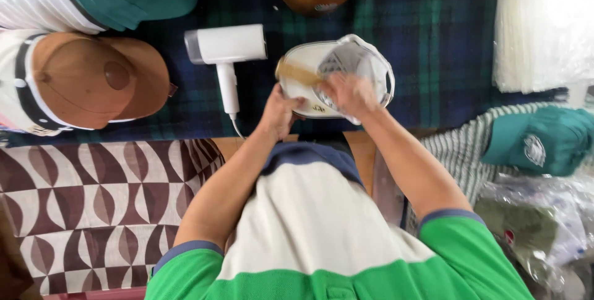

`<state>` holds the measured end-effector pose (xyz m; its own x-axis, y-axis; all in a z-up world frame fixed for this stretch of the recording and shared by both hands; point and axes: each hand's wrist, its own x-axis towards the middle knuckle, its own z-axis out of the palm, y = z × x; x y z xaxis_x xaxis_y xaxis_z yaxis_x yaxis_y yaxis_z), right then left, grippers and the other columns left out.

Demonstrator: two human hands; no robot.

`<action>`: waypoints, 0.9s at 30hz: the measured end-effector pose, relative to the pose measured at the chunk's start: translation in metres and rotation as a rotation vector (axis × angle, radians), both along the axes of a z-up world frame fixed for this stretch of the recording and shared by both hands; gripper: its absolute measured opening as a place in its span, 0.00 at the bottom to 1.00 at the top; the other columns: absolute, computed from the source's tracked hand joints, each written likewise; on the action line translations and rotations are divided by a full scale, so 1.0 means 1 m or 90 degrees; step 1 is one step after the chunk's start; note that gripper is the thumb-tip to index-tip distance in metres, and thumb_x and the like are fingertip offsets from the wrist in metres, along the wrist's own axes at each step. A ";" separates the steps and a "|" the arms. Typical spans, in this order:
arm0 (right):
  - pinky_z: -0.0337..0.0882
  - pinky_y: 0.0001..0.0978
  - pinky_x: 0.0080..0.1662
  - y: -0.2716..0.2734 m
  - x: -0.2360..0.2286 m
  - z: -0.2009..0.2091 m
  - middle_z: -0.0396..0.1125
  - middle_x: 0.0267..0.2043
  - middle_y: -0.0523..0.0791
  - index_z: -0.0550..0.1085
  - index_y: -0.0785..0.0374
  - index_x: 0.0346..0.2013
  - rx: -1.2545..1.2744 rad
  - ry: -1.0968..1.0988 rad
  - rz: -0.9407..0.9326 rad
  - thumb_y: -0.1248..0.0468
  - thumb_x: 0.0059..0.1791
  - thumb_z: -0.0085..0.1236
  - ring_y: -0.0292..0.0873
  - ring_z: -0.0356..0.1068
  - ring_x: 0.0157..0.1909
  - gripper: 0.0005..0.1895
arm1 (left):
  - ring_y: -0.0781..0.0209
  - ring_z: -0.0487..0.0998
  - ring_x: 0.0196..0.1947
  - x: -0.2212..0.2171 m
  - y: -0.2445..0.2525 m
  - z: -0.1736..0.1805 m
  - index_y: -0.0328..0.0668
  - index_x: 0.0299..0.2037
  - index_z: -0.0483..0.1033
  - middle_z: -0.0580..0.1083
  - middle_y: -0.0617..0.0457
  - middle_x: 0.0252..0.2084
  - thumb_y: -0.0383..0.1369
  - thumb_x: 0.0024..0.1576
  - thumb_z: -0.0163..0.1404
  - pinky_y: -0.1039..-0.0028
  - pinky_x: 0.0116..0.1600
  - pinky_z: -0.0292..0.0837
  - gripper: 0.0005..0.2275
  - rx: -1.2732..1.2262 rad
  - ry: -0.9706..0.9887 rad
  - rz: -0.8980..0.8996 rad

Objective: Cleaning a white baseball cap by brushing both the interior and exterior surfaces with a wooden brush.

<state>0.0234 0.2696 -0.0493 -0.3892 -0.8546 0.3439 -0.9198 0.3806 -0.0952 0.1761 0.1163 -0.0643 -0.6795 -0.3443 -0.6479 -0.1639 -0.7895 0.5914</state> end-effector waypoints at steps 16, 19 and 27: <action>0.67 0.45 0.31 0.001 -0.032 0.037 0.59 0.23 0.45 0.65 0.56 0.27 -0.121 -0.139 0.011 0.45 0.59 0.50 0.56 0.69 0.30 0.23 | 0.44 0.77 0.25 -0.016 0.016 0.015 0.35 0.64 0.61 0.72 0.40 0.42 0.18 0.52 0.55 0.67 0.15 0.72 0.28 -0.083 -0.010 0.063; 0.69 0.38 0.28 0.014 -0.031 0.023 0.61 0.18 0.38 0.65 0.47 0.21 -0.056 -0.105 0.073 0.37 0.56 0.48 0.44 0.68 0.22 0.27 | 0.43 0.78 0.22 -0.009 0.035 -0.006 0.38 0.59 0.64 0.74 0.39 0.41 0.19 0.50 0.60 0.62 0.12 0.72 0.27 -0.058 0.011 0.106; 0.70 0.47 0.29 0.021 -0.013 0.050 0.64 0.21 0.44 0.66 0.55 0.25 -0.048 -0.209 0.122 0.34 0.55 0.47 0.56 0.71 0.27 0.30 | 0.48 0.79 0.20 -0.008 0.035 0.015 0.39 0.53 0.66 0.72 0.42 0.33 0.14 0.50 0.48 0.71 0.14 0.72 0.20 -0.124 0.020 0.109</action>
<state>0.0102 0.2904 0.0007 -0.3247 -0.8998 0.2916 -0.8895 0.1856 -0.4176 0.1683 0.1515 -0.0492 -0.6192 -0.5724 -0.5376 -0.0165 -0.6750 0.7377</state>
